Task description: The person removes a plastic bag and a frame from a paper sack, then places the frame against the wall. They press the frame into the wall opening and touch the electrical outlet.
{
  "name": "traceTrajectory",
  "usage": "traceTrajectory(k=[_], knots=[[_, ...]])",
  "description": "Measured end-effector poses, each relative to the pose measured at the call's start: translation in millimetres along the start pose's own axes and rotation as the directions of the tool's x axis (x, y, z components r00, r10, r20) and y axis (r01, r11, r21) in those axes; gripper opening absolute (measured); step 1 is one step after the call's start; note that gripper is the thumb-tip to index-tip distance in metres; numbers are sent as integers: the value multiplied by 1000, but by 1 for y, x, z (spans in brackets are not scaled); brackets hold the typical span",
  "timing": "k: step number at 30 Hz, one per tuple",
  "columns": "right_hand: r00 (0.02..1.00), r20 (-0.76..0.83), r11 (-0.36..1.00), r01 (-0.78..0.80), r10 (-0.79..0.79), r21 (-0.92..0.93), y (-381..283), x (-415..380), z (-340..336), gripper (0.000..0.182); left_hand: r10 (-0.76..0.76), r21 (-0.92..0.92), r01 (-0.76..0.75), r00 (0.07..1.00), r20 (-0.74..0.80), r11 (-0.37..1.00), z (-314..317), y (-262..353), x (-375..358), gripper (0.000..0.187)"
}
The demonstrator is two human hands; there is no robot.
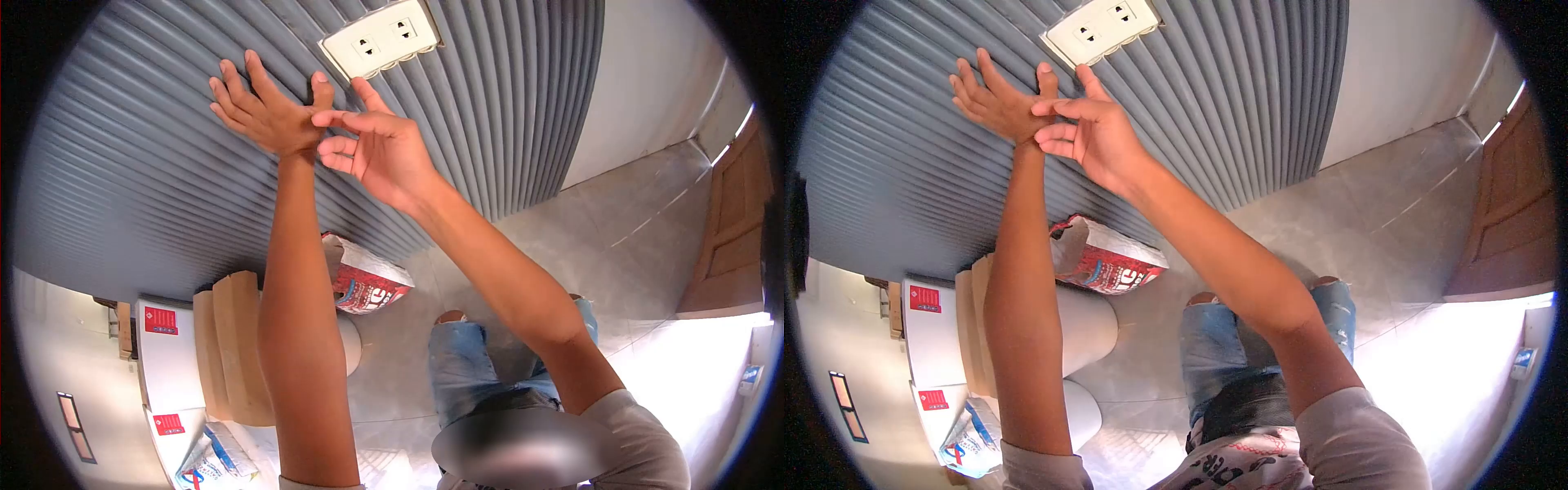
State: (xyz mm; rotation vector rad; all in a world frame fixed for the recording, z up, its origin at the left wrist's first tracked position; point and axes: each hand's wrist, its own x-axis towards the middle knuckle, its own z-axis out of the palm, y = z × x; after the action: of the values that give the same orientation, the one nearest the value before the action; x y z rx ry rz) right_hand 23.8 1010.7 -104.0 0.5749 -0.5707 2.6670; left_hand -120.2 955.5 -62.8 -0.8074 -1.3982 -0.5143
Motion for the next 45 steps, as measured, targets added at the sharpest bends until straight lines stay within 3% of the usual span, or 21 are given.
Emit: traceTrajectory(k=[6,8,9,10,11,12,14,17,27,29,30,32,35,39,41,45], knots=[[1000,5,1000,-28,28,-9,1,-1,3,85,8,-10,-8,1000,12,1000,0,-1,0,81],[951,-301,966,-5,-76,-258,6,-3,1,64,21,26,-22,999,27,999,0,-3,0,81],[951,-300,967,-4,-76,-256,10,-1,-9,64,23,26,-24,999,27,999,0,-3,1,81],[870,-332,754,67,-364,-653,14,3,-23,46,34,27,-35,999,25,999,0,-2,1,81],[752,-225,386,43,-620,-921,16,8,-37,33,44,28,-45,999,22,999,-1,-2,1,80],[753,-224,387,44,-619,-921,10,9,-43,33,45,29,-46,999,21,999,-2,-2,1,80],[627,-142,111,-88,-766,-990,-4,10,-53,34,51,34,-53,998,35,998,-2,-2,1,80],[641,-159,25,-214,-751,-977,-10,12,-54,37,75,30,-76,997,24,997,1,-7,-1,81],[673,-230,66,-261,-703,-963,-16,11,-52,38,43,17,-45,993,105,999,-8,-2,0,83],[705,-196,69,-205,-682,-976,-20,11,-52,37,58,26,-61,994,90,998,-5,-2,1,82],[700,-185,61,-199,-690,-978,-23,10,-50,37,58,18,-60,995,78,998,-4,-1,2,82],[672,-53,39,-36,-739,-999,-29,4,-49,36,36,51,-42,994,102,998,-5,-1,0,82],[640,0,25,29,-769,-999,-37,0,-56,35,48,39,-51,996,78,998,-5,-1,0,81],[601,-37,-28,-99,-799,-995,-61,1,-63,38,58,48,-61,997,50,997,-4,-1,2,80],[606,3,-141,-180,-795,-973,-66,5,-74,41,51,37,-54,996,71,998,-6,0,1,79],[605,-9,-115,-165,-796,-980,-73,8,-68,43,67,36,-68,997,41,997,-1,-4,2,80]])
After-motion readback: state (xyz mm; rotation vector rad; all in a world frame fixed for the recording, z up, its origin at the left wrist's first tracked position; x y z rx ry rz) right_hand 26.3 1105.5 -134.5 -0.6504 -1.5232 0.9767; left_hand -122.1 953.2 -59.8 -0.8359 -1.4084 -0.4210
